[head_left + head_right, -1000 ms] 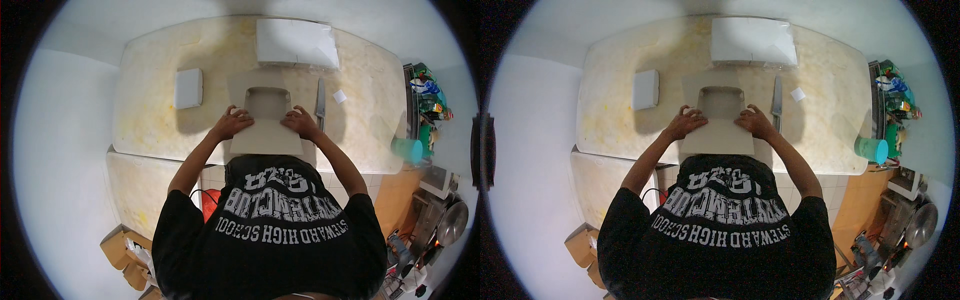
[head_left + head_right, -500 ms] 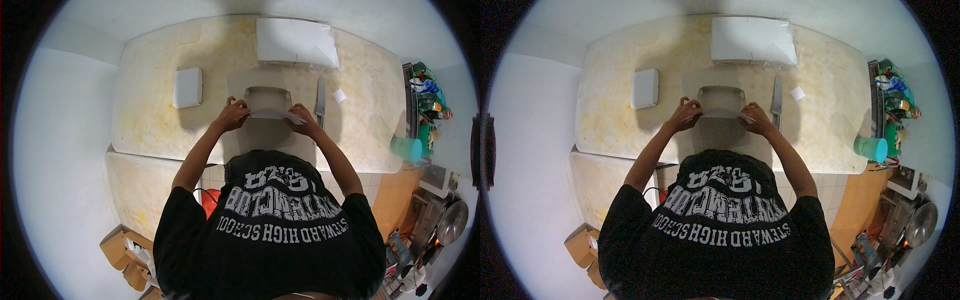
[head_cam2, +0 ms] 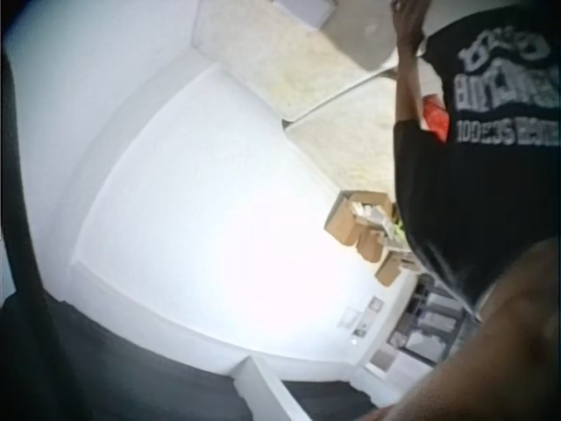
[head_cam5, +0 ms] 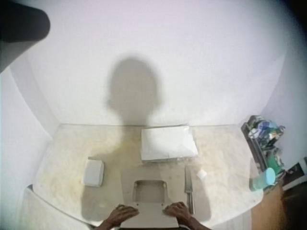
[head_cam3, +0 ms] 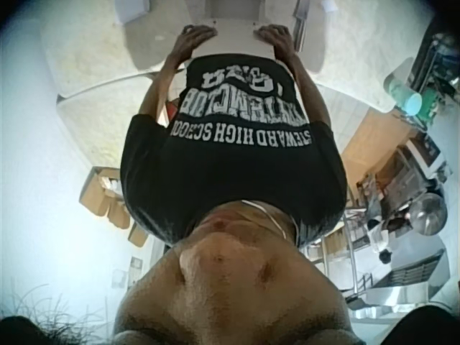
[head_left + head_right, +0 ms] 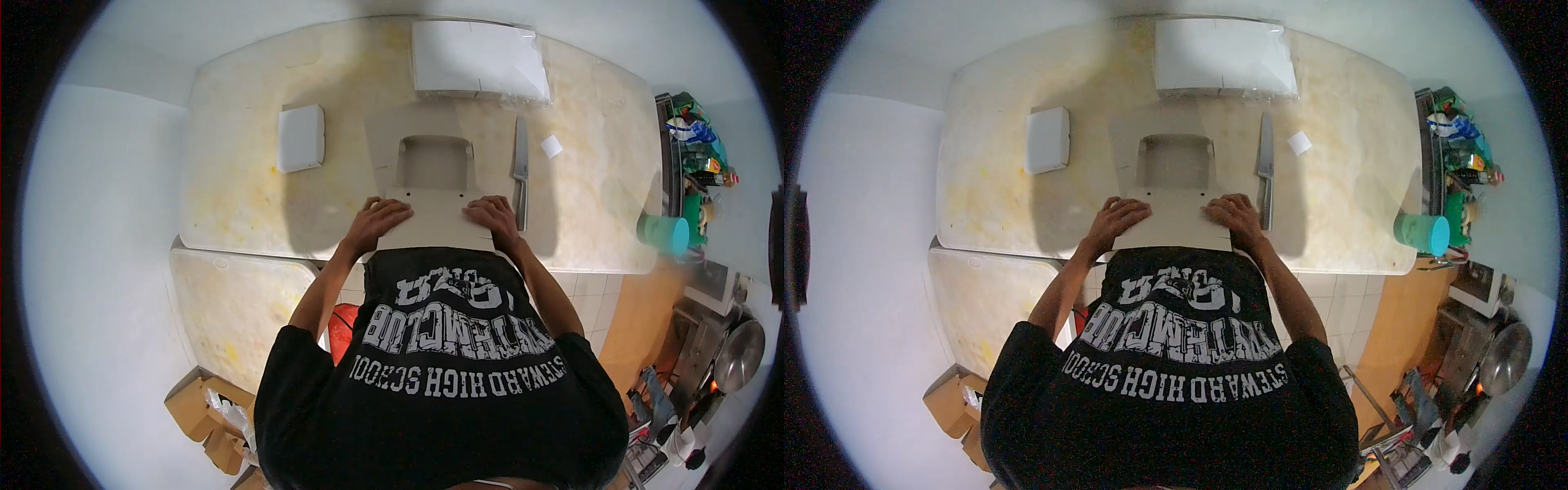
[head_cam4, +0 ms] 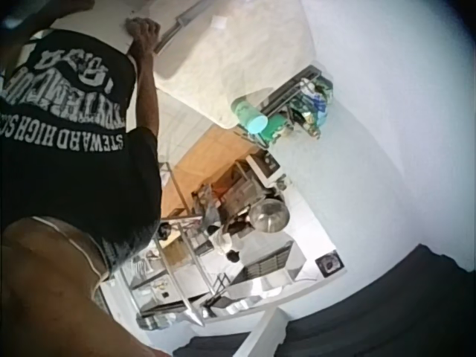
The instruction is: The person assembles cardboard boxes by hand on a table, folding the flaps of a small box and then folding a larger cardboard sheet.
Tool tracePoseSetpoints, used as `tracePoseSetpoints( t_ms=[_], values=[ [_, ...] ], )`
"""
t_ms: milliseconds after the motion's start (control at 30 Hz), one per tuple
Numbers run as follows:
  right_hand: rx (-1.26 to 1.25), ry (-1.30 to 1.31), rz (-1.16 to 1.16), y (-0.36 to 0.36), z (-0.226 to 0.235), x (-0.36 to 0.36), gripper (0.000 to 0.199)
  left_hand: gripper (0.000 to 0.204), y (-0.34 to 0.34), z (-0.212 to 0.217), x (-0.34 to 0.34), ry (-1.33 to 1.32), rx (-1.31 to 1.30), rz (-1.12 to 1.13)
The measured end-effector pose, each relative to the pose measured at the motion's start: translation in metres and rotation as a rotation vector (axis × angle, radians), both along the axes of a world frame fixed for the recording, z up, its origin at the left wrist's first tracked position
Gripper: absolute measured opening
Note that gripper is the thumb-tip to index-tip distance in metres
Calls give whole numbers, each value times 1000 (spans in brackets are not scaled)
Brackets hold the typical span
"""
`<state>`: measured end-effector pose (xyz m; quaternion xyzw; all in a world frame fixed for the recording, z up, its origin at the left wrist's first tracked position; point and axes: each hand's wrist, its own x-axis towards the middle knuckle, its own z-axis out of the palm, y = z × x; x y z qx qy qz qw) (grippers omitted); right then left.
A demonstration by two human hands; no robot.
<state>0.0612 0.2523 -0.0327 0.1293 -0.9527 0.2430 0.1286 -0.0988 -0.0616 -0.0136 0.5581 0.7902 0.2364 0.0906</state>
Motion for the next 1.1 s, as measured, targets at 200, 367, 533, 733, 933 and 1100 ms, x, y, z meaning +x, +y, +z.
tracePoseSetpoints(
  t_ms=[200, 367, 533, 733, 933, 1100],
  values=[
    [25, -141, 63, 8, -1, -2, 40, 46, 2, -23, -9, 24, 61, -125],
    [124, -86, -13, 13, -5, -12, 42, 52, 23, -29, -18, 111, -114, -100],
    [220, -212, 13, 15, -9, -9, 55, 56, 23, -28, -16, 88, -166, -125],
    [322, -337, 81, 9, 14, -4, 88, 84, 27, -5, -9, 117, -379, -197],
    [472, -498, 189, 7, 33, -9, 95, 113, 32, 6, -6, 29, -563, -281],
    [392, -715, 257, 14, 32, -20, 90, 119, 65, 23, 21, -32, -753, -237]
  ],
)
